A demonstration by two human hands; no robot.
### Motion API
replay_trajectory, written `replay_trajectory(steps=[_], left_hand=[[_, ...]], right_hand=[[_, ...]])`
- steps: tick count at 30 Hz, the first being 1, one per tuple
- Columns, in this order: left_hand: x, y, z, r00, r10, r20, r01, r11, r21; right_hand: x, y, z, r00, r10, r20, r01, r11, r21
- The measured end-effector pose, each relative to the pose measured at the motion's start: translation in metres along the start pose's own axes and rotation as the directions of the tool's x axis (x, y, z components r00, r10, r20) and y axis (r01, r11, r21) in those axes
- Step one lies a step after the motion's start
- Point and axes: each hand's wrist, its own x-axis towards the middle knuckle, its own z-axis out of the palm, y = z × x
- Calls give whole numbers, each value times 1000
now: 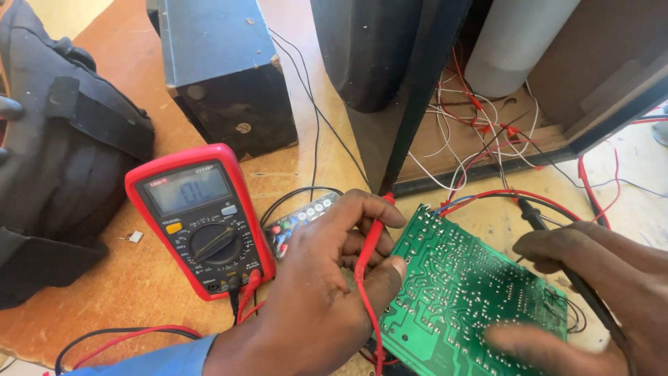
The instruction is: The person powers a green circuit board and uses a multimeter to test continuity between various points on the board. They flip the board over to test the solder side and continue probing different components and traces.
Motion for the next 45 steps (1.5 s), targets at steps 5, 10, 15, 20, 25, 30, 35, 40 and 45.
replay_trajectory(steps=[5,10,15,20,25,30,35,40,45], left_hand=[[-4,-1,-3,1000,-14,-18,14,1000,4],[-5,2,-1,991,112,-76,-107,992,64],[-9,9,1,971,203,-125,-195,978,72],[-13,26,-10,969,225,-102,-214,970,113],[-14,34,-19,968,218,-122,-213,976,54],[-16,34,-24,939,275,-208,-257,960,109],[-13,31,-29,856,399,-330,-376,917,133],[-20,42,-37,793,534,-292,-497,845,196],[-22,31,-40,716,677,-172,-613,727,309]], right_hand=[[-13,18,3,961,101,258,-137,983,125],[-17,10,5,965,127,230,-168,971,170],[-18,-18,4,991,83,103,-99,982,164],[-11,-23,0,992,18,-126,12,973,231],[7,9,-10,928,-363,-88,361,932,-37],[30,-7,-13,891,-446,-77,445,895,-40],[52,-57,-24,862,-486,-143,486,873,-44],[58,-53,-22,872,-477,-110,472,879,-73],[54,-39,-26,863,-502,-65,492,862,-119]])
